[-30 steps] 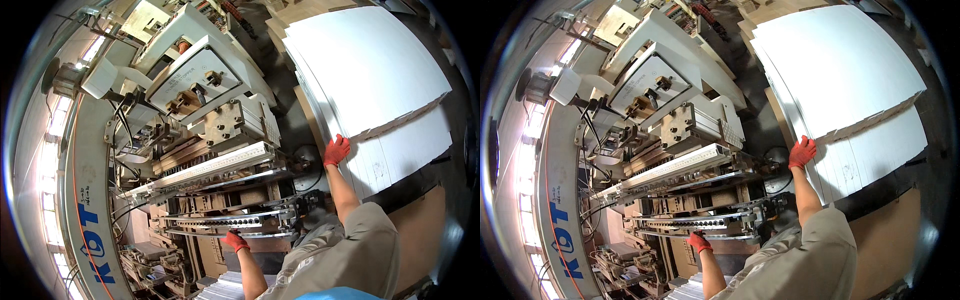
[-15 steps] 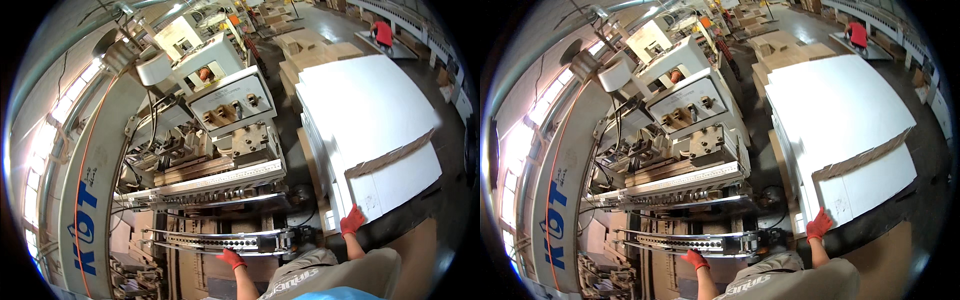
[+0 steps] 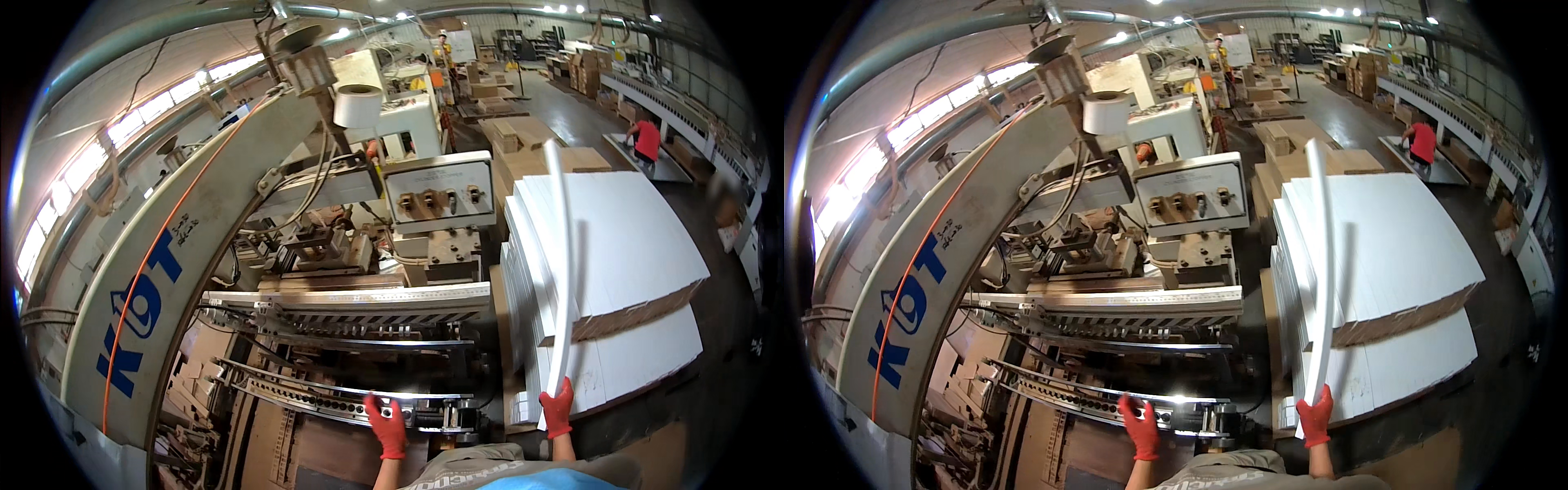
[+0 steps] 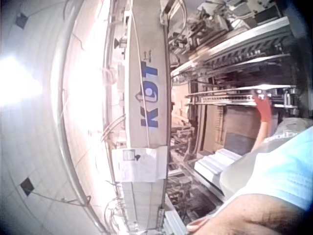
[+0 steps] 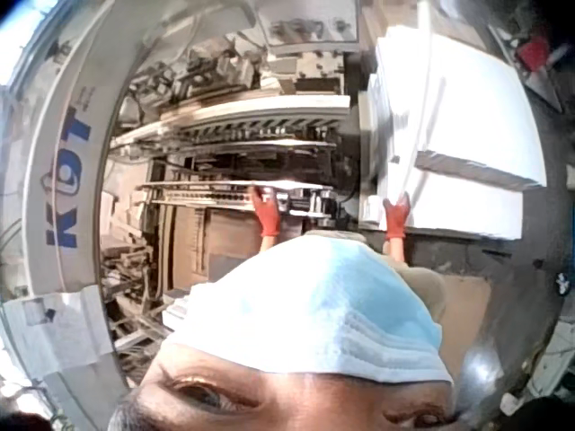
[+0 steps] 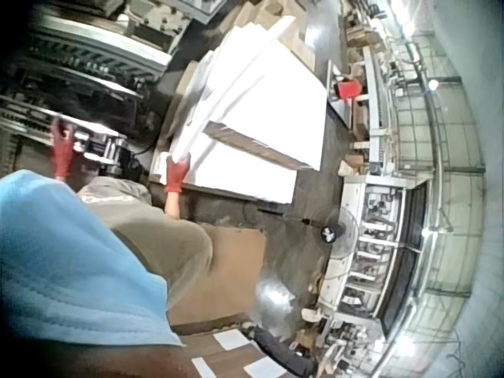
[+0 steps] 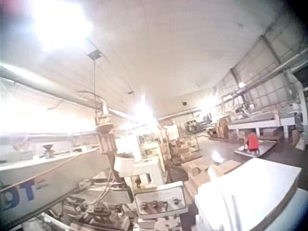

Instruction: The person repeatedly picks up white board strips from a stack and feeds them into the loading slots of a large industrial machine by hand while wearing red gloves.

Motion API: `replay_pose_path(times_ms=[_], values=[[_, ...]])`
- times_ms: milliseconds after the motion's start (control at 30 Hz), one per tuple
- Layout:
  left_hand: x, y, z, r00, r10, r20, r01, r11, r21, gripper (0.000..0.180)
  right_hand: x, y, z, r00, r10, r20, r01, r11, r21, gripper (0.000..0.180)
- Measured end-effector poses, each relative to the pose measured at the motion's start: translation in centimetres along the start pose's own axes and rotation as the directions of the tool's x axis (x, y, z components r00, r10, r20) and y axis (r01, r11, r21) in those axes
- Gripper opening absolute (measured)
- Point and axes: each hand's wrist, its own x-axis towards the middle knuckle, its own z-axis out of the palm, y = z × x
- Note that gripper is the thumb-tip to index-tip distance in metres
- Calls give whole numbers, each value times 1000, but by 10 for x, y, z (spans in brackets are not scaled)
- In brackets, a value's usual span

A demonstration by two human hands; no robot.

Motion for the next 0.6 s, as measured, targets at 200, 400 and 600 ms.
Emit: replay_pose_path(times_ms=[200, 400, 600], values=[[-28, 61, 49, 521, 173, 836, 349, 851, -393, 57, 27, -130, 25, 795, -330, 509, -226, 617, 753, 66], [-24, 71, 39, 375, 154, 914, 412, 856, -313, 34, 78, -252, 41, 769, -592, 243, -50, 322, 945, 64], [22, 10, -14, 885, 152, 441, 291, 559, -776, 45, 129, -274, -22, 847, -506, -165, 164, -47, 985, 58]])
